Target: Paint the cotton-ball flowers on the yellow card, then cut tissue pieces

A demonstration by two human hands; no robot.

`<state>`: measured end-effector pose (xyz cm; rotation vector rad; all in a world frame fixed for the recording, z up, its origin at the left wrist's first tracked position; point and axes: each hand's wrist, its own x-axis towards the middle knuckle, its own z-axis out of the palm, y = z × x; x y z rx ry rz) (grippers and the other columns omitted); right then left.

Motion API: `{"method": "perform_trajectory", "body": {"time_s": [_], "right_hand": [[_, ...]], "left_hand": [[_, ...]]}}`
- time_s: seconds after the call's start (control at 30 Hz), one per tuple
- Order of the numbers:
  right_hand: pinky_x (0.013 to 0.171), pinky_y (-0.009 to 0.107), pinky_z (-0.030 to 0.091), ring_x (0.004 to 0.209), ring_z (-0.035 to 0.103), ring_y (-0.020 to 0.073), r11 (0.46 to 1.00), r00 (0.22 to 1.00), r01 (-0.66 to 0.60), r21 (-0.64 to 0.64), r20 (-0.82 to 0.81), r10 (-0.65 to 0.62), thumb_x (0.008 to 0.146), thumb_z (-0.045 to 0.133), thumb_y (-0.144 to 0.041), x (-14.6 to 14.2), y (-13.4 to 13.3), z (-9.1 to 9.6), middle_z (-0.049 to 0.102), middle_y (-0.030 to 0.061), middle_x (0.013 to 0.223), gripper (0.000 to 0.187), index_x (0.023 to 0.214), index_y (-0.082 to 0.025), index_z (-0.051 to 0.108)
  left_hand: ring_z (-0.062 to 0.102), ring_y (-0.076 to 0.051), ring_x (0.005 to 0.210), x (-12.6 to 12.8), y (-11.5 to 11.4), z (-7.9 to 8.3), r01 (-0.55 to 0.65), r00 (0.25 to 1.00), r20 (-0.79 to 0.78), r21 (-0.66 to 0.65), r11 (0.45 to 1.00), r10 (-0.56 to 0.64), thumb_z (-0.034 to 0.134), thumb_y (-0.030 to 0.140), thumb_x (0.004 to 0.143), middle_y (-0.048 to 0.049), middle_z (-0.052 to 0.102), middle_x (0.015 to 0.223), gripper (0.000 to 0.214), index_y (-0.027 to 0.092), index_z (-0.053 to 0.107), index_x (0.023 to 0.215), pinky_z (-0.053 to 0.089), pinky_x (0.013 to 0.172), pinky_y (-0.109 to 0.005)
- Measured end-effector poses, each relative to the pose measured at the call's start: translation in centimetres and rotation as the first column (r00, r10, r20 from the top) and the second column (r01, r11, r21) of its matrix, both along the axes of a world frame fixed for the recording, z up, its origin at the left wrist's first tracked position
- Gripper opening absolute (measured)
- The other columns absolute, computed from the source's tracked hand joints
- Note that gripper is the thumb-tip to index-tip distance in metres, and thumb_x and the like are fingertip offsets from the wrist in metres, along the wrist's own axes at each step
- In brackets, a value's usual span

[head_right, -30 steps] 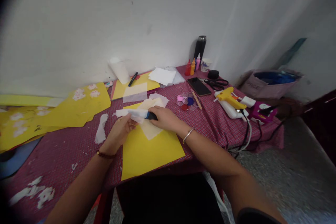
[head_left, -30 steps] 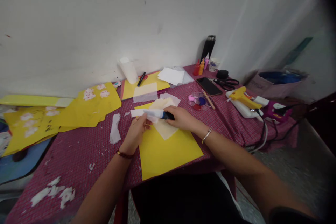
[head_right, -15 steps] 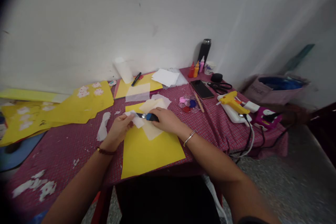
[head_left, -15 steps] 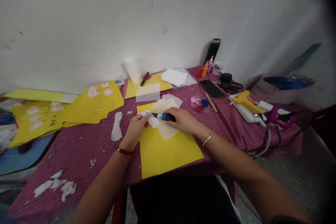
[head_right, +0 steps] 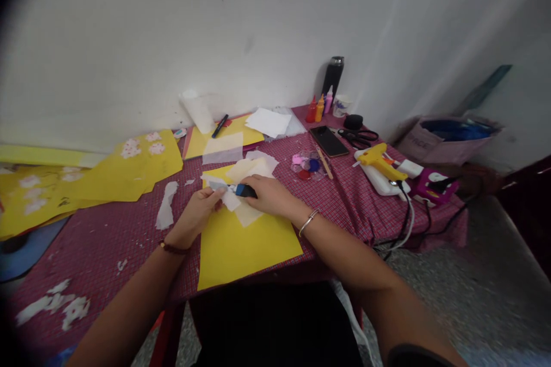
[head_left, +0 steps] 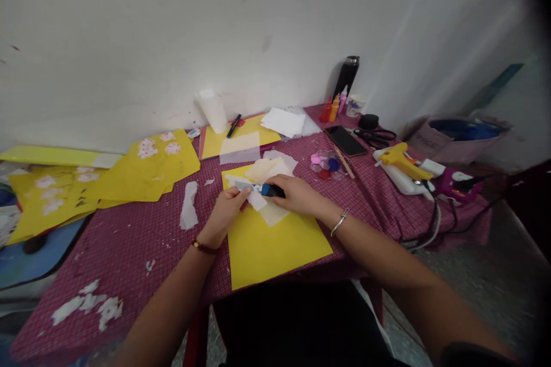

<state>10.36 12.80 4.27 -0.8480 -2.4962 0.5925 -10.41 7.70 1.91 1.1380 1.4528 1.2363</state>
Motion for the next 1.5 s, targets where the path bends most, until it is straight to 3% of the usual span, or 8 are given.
{"method": "perform_trajectory", "body": {"time_s": [0.4, 0.5, 0.6, 0.67, 0.83, 1.07, 1.33, 1.5], "right_hand": [[0.092, 0.034, 0.045, 0.104, 0.062, 0.0219, 1.000, 0.998, -0.003, -0.022, -0.056, 0.002, 0.080, 0.062, -0.018, 1.1, 1.6, -0.2, 0.067, 0.0089, 0.117, 0.038, 0.118, -0.018, 0.062], [0.094, 0.034, 0.045, 0.106, 0.062, 0.0217, 1.000, 0.998, -0.014, 0.002, -0.067, 0.014, 0.081, 0.062, -0.019, 1.1, 1.4, -0.1, 0.067, 0.0084, 0.119, 0.039, 0.120, -0.020, 0.061], [0.093, 0.035, 0.045, 0.106, 0.062, 0.0223, 1.000, 0.998, -0.024, 0.017, -0.054, 0.025, 0.082, 0.061, -0.020, 1.0, 1.1, 0.0, 0.067, 0.0091, 0.118, 0.038, 0.120, -0.019, 0.061], [0.093, 0.035, 0.046, 0.106, 0.062, 0.0227, 0.999, 0.998, -0.026, 0.019, -0.048, 0.027, 0.081, 0.061, -0.019, 1.1, 1.1, 0.1, 0.066, 0.0098, 0.117, 0.039, 0.120, -0.018, 0.061], [0.092, 0.035, 0.046, 0.104, 0.062, 0.0223, 1.000, 0.998, -0.014, 0.020, -0.059, 0.015, 0.080, 0.061, -0.017, 1.1, 1.0, 0.2, 0.066, 0.0093, 0.117, 0.040, 0.120, -0.019, 0.061], [0.092, 0.035, 0.046, 0.103, 0.062, 0.0226, 1.000, 0.999, -0.012, 0.025, -0.038, 0.013, 0.081, 0.062, -0.018, 1.0, 0.8, 0.3, 0.066, 0.0104, 0.117, 0.040, 0.121, -0.017, 0.061], [0.093, 0.035, 0.046, 0.104, 0.062, 0.0222, 1.000, 0.998, 0.008, 0.012, -0.056, -0.007, 0.082, 0.061, -0.021, 0.7, 0.8, 0.1, 0.067, 0.0104, 0.116, 0.037, 0.120, -0.018, 0.061], [0.092, 0.035, 0.046, 0.104, 0.063, 0.0222, 1.000, 0.998, 0.009, 0.003, -0.063, -0.009, 0.081, 0.062, -0.019, 0.8, 1.0, 0.1, 0.067, 0.0102, 0.116, 0.038, 0.118, -0.018, 0.062]], "left_hand": [[0.042, -0.010, 0.049, -1.1, -0.2, 0.5, -0.028, 0.996, -0.077, 0.076, 0.997, 0.034, 0.071, 0.040, 0.071, 0.0015, 0.052, 0.049, 0.032, 0.017, 0.059, 0.052, 0.031, 0.051, -0.024], [0.053, -0.012, 0.057, -0.9, -0.4, 0.5, 0.034, 0.998, 0.058, 0.002, 0.999, -0.034, 0.077, 0.035, 0.065, -0.0014, 0.066, 0.067, 0.021, 0.017, 0.070, 0.074, 0.039, 0.056, -0.024], [0.062, -0.017, 0.073, -0.7, -0.5, 0.4, 0.133, 0.960, 0.252, -0.036, 0.990, -0.120, 0.080, 0.027, 0.062, -0.0051, 0.072, 0.092, 0.049, 0.020, 0.069, 0.109, 0.047, 0.067, -0.026], [0.063, -0.017, 0.079, -0.7, -0.4, 0.4, 0.113, 0.944, 0.313, -0.009, 0.994, -0.105, 0.079, 0.025, 0.063, -0.0062, 0.071, 0.099, 0.058, 0.021, 0.064, 0.119, 0.049, 0.071, -0.026], [0.062, -0.018, 0.088, -1.0, 0.4, 0.7, -0.051, 0.937, 0.349, 0.038, 0.998, 0.035, 0.065, 0.039, 0.078, -0.0127, 0.070, 0.106, 0.035, 0.014, 0.069, 0.102, 0.050, 0.072, -0.027], [0.063, -0.020, 0.088, -0.8, -0.1, 0.7, -0.059, 0.959, 0.283, 0.076, 0.995, 0.036, 0.067, 0.047, 0.077, -0.0111, 0.072, 0.098, 0.035, 0.015, 0.072, 0.089, 0.049, 0.074, -0.028], [0.064, -0.019, 0.081, -0.6, -0.2, -0.6, -0.047, 0.990, 0.138, 0.064, 0.997, 0.038, 0.065, 0.044, 0.082, -0.0083, 0.069, 0.084, 0.029, 0.016, 0.072, 0.078, 0.050, 0.074, -0.028], [0.061, -0.017, 0.067, -0.9, -0.3, 0.0, -0.042, 0.999, 0.013, 0.063, 0.997, 0.042, 0.064, 0.047, 0.081, -0.0080, 0.068, 0.072, 0.035, 0.015, 0.070, 0.069, 0.048, 0.067, -0.027]]}}
